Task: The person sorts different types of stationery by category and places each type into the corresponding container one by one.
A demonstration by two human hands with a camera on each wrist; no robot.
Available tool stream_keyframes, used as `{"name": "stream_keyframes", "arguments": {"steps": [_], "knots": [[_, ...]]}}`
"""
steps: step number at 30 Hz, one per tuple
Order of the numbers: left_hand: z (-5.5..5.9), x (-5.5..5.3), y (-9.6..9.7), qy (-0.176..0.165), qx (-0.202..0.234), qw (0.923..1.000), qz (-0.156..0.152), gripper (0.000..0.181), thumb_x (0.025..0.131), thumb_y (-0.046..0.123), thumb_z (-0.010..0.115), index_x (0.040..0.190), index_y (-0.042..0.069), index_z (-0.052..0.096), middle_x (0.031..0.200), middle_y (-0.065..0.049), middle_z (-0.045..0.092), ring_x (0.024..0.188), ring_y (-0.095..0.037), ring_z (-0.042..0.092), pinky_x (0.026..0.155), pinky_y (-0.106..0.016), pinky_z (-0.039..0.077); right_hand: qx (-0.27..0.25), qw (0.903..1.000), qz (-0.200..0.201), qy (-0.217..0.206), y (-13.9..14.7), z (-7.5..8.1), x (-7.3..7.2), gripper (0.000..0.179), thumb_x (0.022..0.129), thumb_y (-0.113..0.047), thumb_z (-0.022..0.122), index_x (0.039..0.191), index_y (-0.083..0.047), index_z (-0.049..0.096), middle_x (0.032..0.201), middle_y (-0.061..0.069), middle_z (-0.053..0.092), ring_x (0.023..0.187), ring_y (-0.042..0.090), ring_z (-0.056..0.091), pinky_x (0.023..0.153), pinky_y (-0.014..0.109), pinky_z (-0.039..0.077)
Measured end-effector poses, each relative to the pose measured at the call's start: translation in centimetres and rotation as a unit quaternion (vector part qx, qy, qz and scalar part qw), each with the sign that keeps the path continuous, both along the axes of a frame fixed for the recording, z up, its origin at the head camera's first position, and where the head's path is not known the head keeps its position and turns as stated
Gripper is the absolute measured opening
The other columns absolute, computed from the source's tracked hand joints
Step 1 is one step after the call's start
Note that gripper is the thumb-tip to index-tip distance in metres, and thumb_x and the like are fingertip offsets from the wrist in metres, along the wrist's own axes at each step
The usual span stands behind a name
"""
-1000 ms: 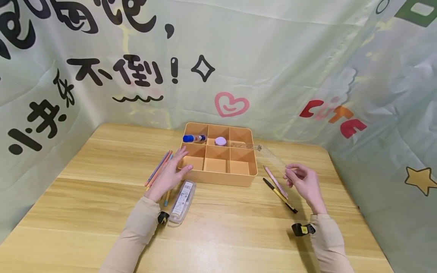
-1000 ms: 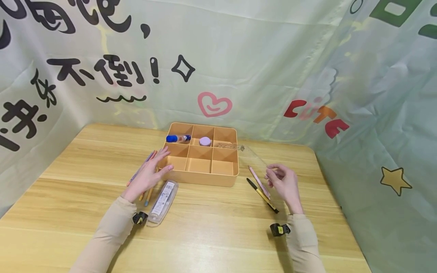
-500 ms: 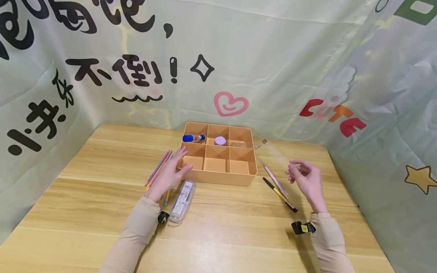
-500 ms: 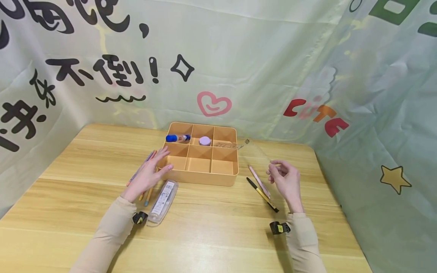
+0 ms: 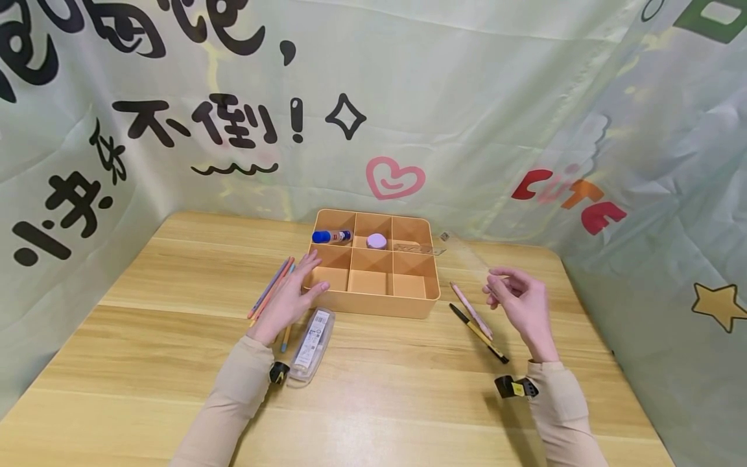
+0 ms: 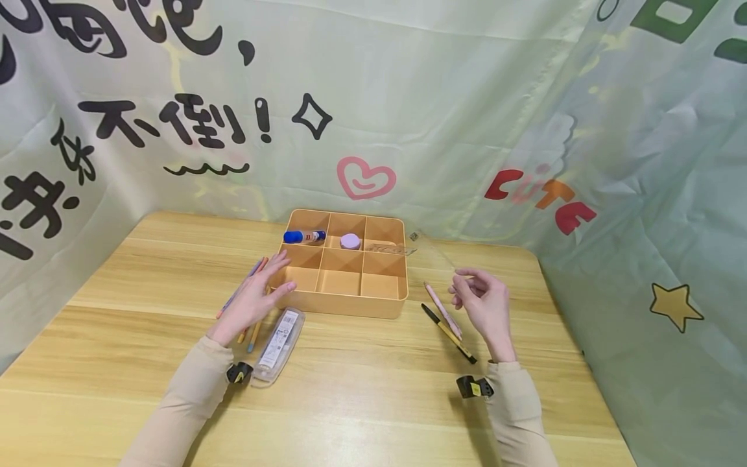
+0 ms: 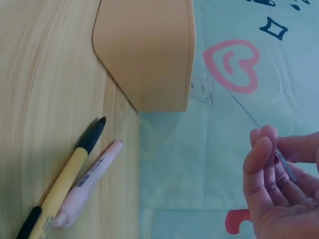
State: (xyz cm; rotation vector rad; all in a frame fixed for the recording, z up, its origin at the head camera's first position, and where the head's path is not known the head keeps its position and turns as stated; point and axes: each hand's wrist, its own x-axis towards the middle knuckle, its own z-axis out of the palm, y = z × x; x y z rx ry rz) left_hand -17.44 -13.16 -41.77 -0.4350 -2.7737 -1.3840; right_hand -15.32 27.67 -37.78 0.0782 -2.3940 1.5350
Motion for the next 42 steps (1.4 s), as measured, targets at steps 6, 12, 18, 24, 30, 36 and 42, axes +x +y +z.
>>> {"name": "stream_keyframes", "arguments": {"steps": [6, 12, 18, 24, 30, 36, 42], "knots": [[0.0, 0.0, 0.0, 0.003, -0.004, 1.0000, -0.001, 0.062, 0.103, 0.023, 0.058, 0.153, -0.004, 0.034, 0.168, -0.019, 0.018, 0.156, -0.042, 0.012, 0.126, -0.060, 0.016, 0.000, 0.9999, 0.009, -0.009, -0.6, 0.4, 0.0, 0.029, 0.098, -0.013, 0.065, 0.119, 0.008, 0.066, 0.072, -0.018, 0.071, 0.057, 0.009, 0.066, 0.055, 0.024, 0.058], [0.1, 0.0, 0.1, -0.002, 0.000, 1.0000, -0.001, 0.062, 0.103, 0.023, 0.059, 0.153, -0.004, 0.035, 0.168, -0.017, 0.019, 0.157, -0.040, 0.011, 0.127, -0.058, 0.016, -0.004, 0.9999, 0.013, -0.010, -1.0, 0.6, 0.0, 0.029, 0.098, -0.012, 0.065, 0.119, 0.008, 0.066, 0.072, -0.017, 0.071, 0.057, 0.008, 0.066, 0.055, 0.024, 0.057], [0.0, 0.0, 0.0, 0.000, 0.000, 1.0000, 0.000, 0.062, 0.102, 0.024, 0.059, 0.153, -0.004, 0.035, 0.168, -0.017, 0.019, 0.157, -0.040, 0.011, 0.127, -0.058, 0.017, -0.008, 0.9997, 0.023, -0.005, -1.3, 0.8, 0.0, 0.029, 0.098, -0.012, 0.065, 0.119, 0.008, 0.066, 0.073, -0.015, 0.072, 0.057, 0.006, 0.065, 0.056, 0.024, 0.058], [0.0, 0.0, 0.0, -0.003, 0.004, 1.0000, 0.000, 0.062, 0.102, 0.024, 0.059, 0.153, -0.004, 0.034, 0.168, -0.017, 0.019, 0.157, -0.040, 0.011, 0.127, -0.058, 0.016, -0.014, 0.9994, 0.031, -0.005, -1.7, 1.0, 0.0, 0.030, 0.098, -0.012, 0.065, 0.119, 0.009, 0.065, 0.073, -0.015, 0.072, 0.058, 0.010, 0.066, 0.057, 0.025, 0.059], [0.0, 0.0, 0.0, -0.004, 0.005, 1.0000, 0.001, 0.063, 0.103, 0.024, 0.059, 0.154, -0.003, 0.033, 0.169, -0.017, 0.018, 0.157, -0.040, 0.010, 0.127, -0.058, 0.015, -0.020, 0.9991, 0.038, -0.001, -2.4, 1.4, 0.1, 0.028, 0.098, -0.010, 0.064, 0.119, 0.010, 0.065, 0.072, -0.018, 0.071, 0.058, 0.006, 0.066, 0.057, 0.023, 0.059], [-0.1, 0.0, -0.1, -0.002, 0.001, 1.0000, 0.001, 0.063, 0.103, 0.024, 0.058, 0.154, -0.003, 0.033, 0.169, -0.016, 0.017, 0.156, -0.041, 0.011, 0.127, -0.058, 0.016, -0.014, 0.9990, 0.043, 0.000, -3.1, 1.6, 0.1, 0.028, 0.098, -0.011, 0.065, 0.117, 0.009, 0.066, 0.074, -0.014, 0.073, 0.060, 0.004, 0.067, 0.058, 0.024, 0.059], [-0.1, 0.0, -0.1, -0.003, 0.002, 1.0000, 0.001, 0.062, 0.103, 0.024, 0.058, 0.153, -0.003, 0.034, 0.169, -0.016, 0.018, 0.157, -0.040, 0.011, 0.127, -0.058, 0.016, -0.006, 0.9988, 0.050, 0.000, -3.7, 1.4, 0.1, 0.026, 0.098, -0.009, 0.065, 0.116, 0.010, 0.066, 0.074, -0.008, 0.075, 0.058, 0.006, 0.067, 0.057, 0.025, 0.059]]}}
